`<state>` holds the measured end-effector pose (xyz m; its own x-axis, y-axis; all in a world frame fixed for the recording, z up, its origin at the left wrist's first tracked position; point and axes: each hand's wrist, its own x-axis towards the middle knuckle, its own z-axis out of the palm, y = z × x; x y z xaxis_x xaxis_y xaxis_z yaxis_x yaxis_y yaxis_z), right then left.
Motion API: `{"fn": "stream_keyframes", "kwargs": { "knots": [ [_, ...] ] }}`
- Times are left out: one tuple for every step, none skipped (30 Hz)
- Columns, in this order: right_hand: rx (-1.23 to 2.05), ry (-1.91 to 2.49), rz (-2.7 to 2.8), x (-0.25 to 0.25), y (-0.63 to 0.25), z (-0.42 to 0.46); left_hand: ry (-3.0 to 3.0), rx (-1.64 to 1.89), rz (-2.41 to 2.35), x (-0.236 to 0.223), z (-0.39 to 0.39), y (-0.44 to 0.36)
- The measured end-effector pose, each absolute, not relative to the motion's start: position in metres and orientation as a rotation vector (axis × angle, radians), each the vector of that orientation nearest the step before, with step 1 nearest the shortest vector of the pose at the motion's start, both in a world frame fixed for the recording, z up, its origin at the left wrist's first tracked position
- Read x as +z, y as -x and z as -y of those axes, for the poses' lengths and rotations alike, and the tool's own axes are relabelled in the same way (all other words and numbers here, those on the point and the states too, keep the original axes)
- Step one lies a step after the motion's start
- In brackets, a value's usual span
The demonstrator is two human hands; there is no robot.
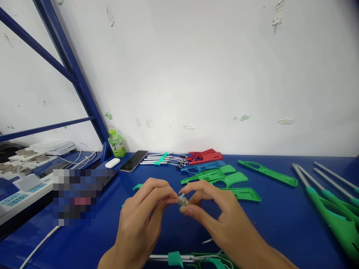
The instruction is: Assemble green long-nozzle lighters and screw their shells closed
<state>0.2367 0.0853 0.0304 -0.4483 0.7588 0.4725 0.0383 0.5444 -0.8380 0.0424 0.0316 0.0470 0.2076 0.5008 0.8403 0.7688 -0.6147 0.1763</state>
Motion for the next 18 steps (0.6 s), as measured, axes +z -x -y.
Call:
{"fn": "stream_keyframes", "kwargs": {
  "knots": [
    [0.98, 0.654, 1.861, 0.03, -0.237, -0.085, 2.206, -1.362, 1.2, 0.047, -0.032, -0.043],
    [0.982, 0.657, 1.863, 0.031, -0.238, -0.085, 2.204, -1.36, 1.203, 0.047, -0.032, -0.043],
    [0.985, 0.663, 1.867, 0.032, -0.239, -0.085, 2.199, -1.362, 1.209, 0.048, -0.031, -0.043],
    [0.987, 0.672, 1.869, 0.033, -0.239, -0.085, 2.188, -1.369, 1.215, 0.048, -0.031, -0.043],
    [0.989, 0.684, 1.873, 0.035, -0.24, -0.085, 2.179, -1.378, 1.223, 0.049, -0.031, -0.043],
    [0.989, 0.701, 1.875, 0.037, -0.24, -0.086, 2.17, -1.387, 1.235, 0.05, -0.031, -0.044],
    [0.984, 0.724, 1.872, 0.04, -0.241, -0.087, 2.159, -1.399, 1.252, 0.051, -0.03, -0.044],
    [0.971, 0.753, 1.865, 0.044, -0.243, -0.088, 2.145, -1.409, 1.276, 0.051, -0.029, -0.045],
    [0.951, 0.783, 1.855, 0.049, -0.245, -0.089, 2.132, -1.415, 1.305, 0.052, -0.029, -0.046],
    [0.927, 0.813, 1.84, 0.055, -0.248, -0.089, 2.127, -1.408, 1.337, 0.052, -0.028, -0.048],
    [0.899, 0.848, 1.826, 0.061, -0.252, -0.088, 2.134, -1.392, 1.363, 0.051, -0.027, -0.05],
    [0.871, 0.889, 1.81, 0.066, -0.257, -0.086, 2.157, -1.365, 1.382, 0.05, -0.026, -0.053],
    [0.851, 0.94, 1.797, 0.071, -0.263, -0.082, 2.2, -1.333, 1.382, 0.048, -0.024, -0.057],
    [0.82, 1.004, 1.785, 0.075, -0.271, -0.078, 2.263, -1.297, 1.365, 0.045, -0.023, -0.06],
    [0.804, 1.076, 1.784, 0.076, -0.278, -0.072, 2.34, -1.258, 1.341, 0.042, -0.021, -0.064],
    [0.788, 1.141, 1.787, 0.075, -0.287, -0.066, 2.426, -1.216, 1.32, 0.038, -0.018, -0.067],
    [0.743, 1.176, 1.789, 0.071, -0.295, -0.059, 2.505, -1.174, 1.307, 0.033, -0.016, -0.07],
    [0.675, 1.234, 1.767, 0.065, -0.303, -0.053, 2.577, -1.126, 1.3, 0.028, -0.013, -0.072]
  ]
}}
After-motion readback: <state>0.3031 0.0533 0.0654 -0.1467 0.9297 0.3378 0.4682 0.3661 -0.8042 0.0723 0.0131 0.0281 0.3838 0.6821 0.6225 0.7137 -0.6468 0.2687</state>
